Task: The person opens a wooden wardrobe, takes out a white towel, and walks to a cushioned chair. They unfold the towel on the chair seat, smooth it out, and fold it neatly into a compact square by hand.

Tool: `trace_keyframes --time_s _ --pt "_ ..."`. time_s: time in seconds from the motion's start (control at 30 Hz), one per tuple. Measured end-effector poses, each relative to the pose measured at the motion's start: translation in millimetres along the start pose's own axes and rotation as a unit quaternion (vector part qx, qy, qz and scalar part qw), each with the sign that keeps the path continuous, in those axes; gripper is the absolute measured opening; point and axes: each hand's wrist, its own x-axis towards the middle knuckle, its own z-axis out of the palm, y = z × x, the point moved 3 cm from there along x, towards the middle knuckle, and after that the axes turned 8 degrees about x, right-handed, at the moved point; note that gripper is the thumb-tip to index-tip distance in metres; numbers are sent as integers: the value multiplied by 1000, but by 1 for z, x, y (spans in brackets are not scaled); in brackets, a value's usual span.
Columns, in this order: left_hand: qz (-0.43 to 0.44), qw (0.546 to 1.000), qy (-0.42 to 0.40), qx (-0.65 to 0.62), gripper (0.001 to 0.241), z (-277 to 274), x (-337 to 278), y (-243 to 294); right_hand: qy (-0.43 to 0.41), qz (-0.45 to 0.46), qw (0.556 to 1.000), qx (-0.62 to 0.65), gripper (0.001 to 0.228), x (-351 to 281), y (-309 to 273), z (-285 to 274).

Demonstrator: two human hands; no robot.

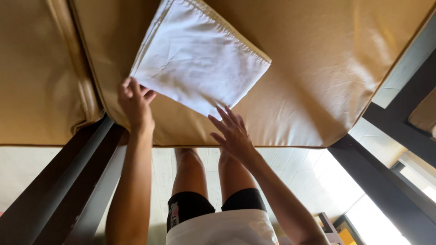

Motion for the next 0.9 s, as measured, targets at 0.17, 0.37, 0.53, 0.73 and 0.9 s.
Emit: trace_keyframes --time_s 0.17,0.37,0.53,0.73,0.9 --pt "34 996 -44 71 52 -11 -19 23 277 -84 952 96 39 29 27 -40" --pt "113 989 -69 73 41 6 -6 43 332 9 939 84 51 77 60 -116" --pt "207 969 -58 122 41 16 13 68 303 67 947 79 28 71 66 -110" --pt "409 896 -32 168 34 19 28 83 325 114 925 159 38 37 83 -75" --pt "253 956 -110 101 34 12 26 83 303 155 889 305 37 37 69 -85"
